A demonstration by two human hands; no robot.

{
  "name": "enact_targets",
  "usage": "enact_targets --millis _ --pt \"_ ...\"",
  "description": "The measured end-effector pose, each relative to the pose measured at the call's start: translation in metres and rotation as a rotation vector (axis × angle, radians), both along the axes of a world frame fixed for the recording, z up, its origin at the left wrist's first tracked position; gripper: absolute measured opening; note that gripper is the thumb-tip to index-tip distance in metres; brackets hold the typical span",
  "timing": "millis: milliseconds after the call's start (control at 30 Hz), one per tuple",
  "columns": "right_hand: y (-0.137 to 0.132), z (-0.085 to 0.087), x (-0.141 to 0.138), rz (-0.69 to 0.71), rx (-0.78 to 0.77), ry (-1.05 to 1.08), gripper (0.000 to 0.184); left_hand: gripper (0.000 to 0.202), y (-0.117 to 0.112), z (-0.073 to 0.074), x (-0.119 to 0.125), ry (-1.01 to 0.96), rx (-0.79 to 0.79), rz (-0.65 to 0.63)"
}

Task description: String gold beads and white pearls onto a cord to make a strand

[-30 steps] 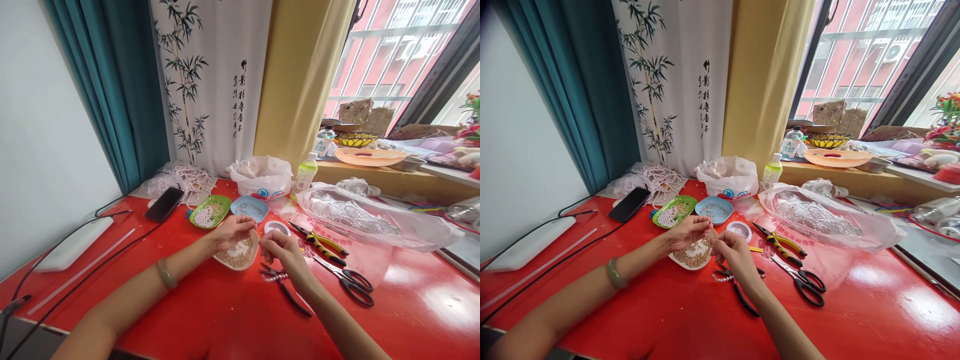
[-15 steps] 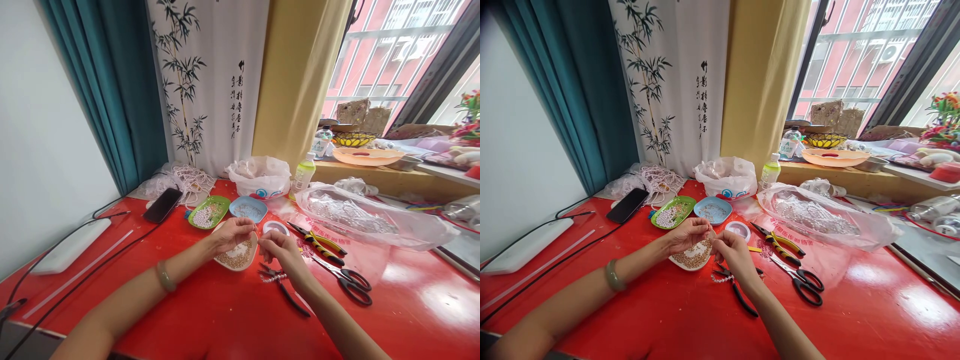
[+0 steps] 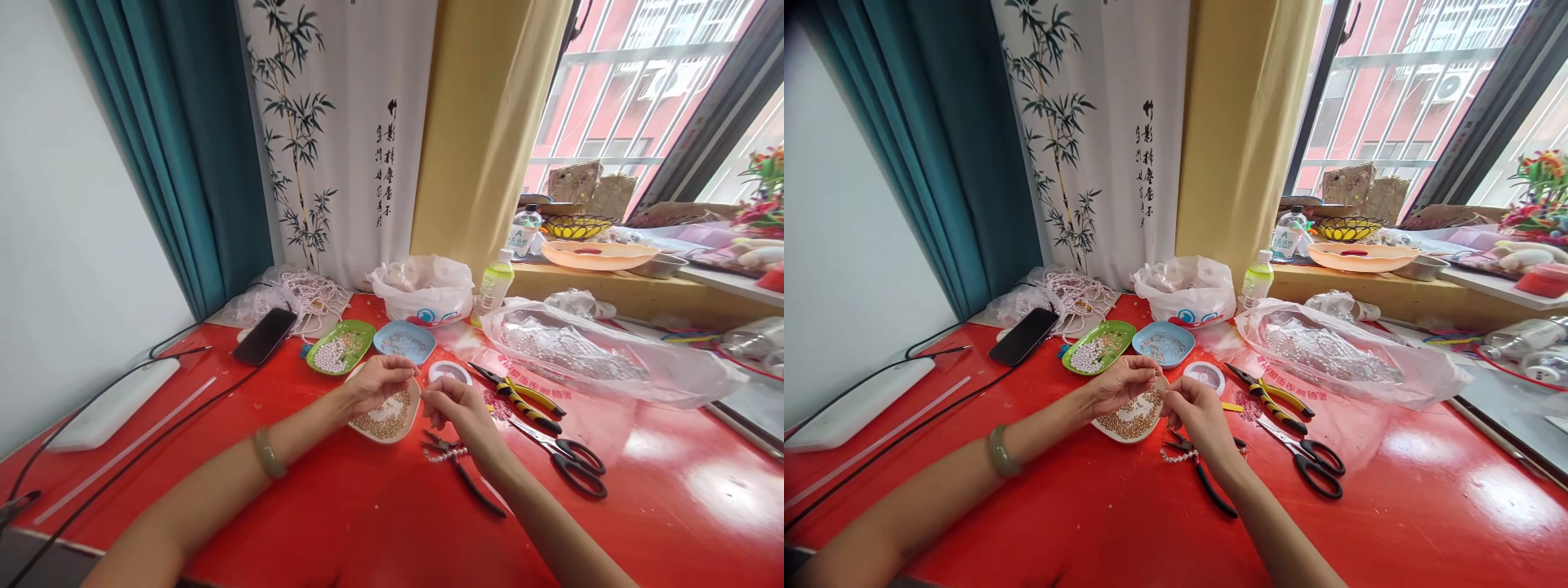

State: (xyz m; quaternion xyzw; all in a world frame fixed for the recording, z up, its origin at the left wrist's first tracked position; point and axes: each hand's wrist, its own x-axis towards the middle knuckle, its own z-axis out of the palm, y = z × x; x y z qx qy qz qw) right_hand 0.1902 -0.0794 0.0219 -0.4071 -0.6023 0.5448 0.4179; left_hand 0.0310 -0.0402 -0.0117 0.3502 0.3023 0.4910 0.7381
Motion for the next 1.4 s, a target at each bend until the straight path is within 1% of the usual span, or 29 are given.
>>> enact_targets --millis 633,900,1200,1400 --pt "0.0003 -0.0026 -0.0014 0.039 -0.006 -0.011 0.022 0.019 -0.0007 -0.0029 0.0009 -0.078 0.012 0.022" --pt "0.0014 -0.0043 -0.0014 0.037 -0.006 -0.006 0.021 0.021 0.0006 -0.0065 -0.0002 -0.079 0.018 0.008" --pt "0.0037 -0.0066 -0.0007 0.035 -0.013 -0.003 0.019 0.021 -0.0004 -0.0050 -0.0001 -0.040 0.055 -0.007" --pt "0.0020 -0.0054 -0.0008 0.029 -0.007 -0.006 0.018 0.023 0.0006 -0.0063 -0.0005 -0.041 0.052 0.008"
